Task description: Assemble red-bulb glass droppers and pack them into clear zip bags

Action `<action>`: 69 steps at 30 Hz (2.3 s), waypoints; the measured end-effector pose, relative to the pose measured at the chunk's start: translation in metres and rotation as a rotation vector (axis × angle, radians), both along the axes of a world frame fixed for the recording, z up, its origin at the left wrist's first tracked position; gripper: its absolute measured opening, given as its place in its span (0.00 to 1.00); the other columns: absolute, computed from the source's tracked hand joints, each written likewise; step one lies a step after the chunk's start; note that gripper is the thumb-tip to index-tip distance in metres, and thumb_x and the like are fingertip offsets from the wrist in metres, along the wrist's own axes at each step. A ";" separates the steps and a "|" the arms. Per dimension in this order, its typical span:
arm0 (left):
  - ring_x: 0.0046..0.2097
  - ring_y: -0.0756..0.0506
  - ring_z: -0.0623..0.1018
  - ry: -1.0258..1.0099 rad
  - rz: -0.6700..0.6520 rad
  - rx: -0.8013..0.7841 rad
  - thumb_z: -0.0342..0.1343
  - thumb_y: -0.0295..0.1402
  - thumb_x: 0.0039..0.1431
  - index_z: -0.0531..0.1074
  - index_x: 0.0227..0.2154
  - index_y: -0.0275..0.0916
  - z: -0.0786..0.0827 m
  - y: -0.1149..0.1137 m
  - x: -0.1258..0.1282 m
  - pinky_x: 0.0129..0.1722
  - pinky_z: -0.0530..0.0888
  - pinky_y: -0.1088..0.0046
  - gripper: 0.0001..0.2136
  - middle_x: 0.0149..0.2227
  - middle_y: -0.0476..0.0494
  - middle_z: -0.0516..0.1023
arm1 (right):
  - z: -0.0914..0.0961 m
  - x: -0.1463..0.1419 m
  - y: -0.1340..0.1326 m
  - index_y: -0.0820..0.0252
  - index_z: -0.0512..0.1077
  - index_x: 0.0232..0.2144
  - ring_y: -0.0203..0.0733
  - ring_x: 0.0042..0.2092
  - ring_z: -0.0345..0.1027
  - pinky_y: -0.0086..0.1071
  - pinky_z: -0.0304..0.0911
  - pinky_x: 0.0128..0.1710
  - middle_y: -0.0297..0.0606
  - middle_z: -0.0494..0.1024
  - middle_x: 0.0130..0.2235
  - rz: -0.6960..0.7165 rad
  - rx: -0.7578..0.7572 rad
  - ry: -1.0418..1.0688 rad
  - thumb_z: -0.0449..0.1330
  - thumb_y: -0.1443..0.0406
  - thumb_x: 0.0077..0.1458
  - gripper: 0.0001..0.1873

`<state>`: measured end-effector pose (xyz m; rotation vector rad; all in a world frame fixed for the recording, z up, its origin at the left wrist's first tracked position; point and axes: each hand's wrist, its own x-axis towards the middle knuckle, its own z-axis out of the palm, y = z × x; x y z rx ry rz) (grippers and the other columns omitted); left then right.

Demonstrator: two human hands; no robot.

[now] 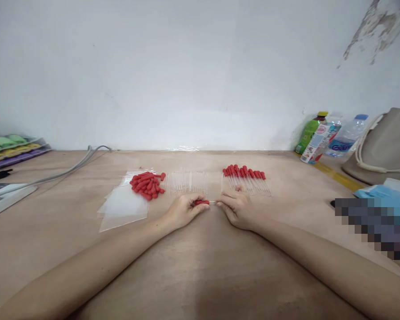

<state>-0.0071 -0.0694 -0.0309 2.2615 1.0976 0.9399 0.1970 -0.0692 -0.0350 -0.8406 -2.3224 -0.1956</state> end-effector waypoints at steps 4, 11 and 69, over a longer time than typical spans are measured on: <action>0.31 0.50 0.74 0.046 0.019 0.095 0.52 0.35 0.54 0.72 0.32 0.37 0.002 -0.001 0.000 0.31 0.70 0.76 0.08 0.30 0.48 0.76 | -0.002 -0.004 0.000 0.62 0.70 0.29 0.33 0.27 0.58 0.32 0.42 0.35 0.35 0.70 0.25 -0.016 0.007 -0.012 0.45 0.67 0.57 0.14; 0.32 0.50 0.74 0.052 -0.007 0.174 0.52 0.34 0.55 0.71 0.32 0.37 -0.001 0.001 -0.001 0.33 0.69 0.76 0.07 0.30 0.48 0.76 | -0.001 -0.008 0.002 0.63 0.69 0.26 0.32 0.25 0.57 0.32 0.41 0.33 0.34 0.70 0.23 -0.016 -0.017 -0.032 0.45 0.67 0.57 0.15; 0.28 0.52 0.71 0.161 0.006 0.181 0.50 0.31 0.55 0.70 0.33 0.38 0.003 0.003 -0.010 0.32 0.71 0.72 0.05 0.36 0.45 0.68 | 0.022 -0.044 0.074 0.63 0.73 0.29 0.48 0.35 0.68 0.44 0.45 0.42 0.47 0.76 0.32 -0.783 -0.403 -0.169 0.47 0.58 0.52 0.18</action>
